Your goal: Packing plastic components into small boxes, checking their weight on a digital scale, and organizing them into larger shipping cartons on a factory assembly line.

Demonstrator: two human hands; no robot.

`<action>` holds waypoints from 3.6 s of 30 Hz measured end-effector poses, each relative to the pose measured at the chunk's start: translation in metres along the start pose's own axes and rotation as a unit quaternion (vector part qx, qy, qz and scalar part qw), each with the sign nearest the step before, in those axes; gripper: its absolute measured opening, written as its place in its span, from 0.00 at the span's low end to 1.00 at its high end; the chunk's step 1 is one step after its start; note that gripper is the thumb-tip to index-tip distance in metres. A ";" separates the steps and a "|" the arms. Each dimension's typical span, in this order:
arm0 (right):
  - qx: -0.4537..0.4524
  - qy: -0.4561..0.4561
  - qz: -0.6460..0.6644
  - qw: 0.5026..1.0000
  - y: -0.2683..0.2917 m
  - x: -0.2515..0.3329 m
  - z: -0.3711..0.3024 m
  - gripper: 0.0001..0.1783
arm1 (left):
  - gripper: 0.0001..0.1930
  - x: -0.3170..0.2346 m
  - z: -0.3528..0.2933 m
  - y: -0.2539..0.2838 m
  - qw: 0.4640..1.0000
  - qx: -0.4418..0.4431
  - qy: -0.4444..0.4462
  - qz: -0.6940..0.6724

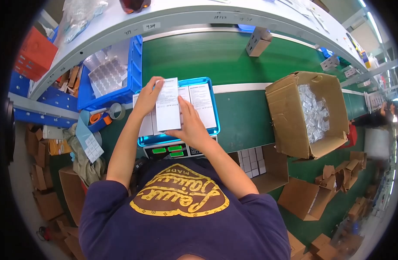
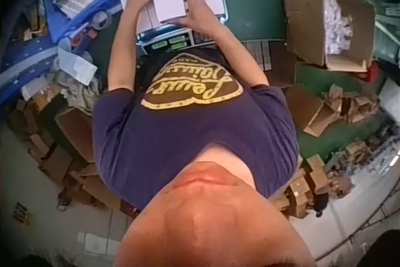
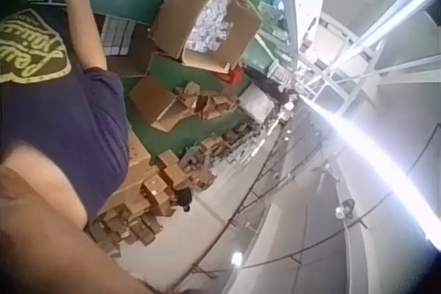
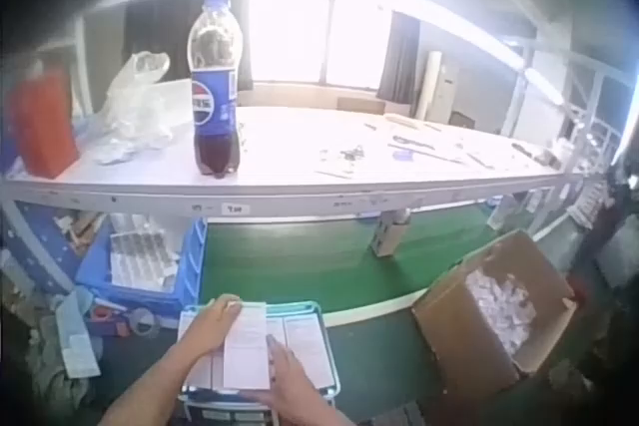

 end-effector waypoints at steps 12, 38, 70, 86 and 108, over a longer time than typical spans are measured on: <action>-0.226 -0.330 0.175 0.900 0.099 -0.164 -0.113 0.17 | 0.20 0.169 -0.128 0.141 0.931 -0.271 0.170 -0.177; -0.206 -0.346 0.238 0.884 0.089 -0.164 -0.115 0.29 | 0.15 0.160 -0.144 0.136 0.912 -0.268 0.194 -0.244; -0.015 -0.194 -0.094 0.976 0.055 -0.096 0.017 0.34 | 0.39 0.150 -0.121 0.073 0.942 -0.047 0.206 -0.261; -0.266 -0.190 0.016 0.945 0.129 -0.019 -0.086 0.36 | 0.31 0.054 -0.156 0.098 0.962 -0.181 0.166 -0.116; -0.560 -0.434 0.009 0.705 0.174 -0.072 -0.394 0.27 | 0.48 -0.058 -0.160 -0.156 0.882 0.433 0.131 -0.133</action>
Point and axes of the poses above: each hand's wrist, its own z-axis towards the middle knuckle, its own y-axis out of the back of the hand, x = y × z, the point moved 8 cm from there along z, towards the middle knuckle, and after that the axes turned 4 degrees about y, right-handed, at the moved point
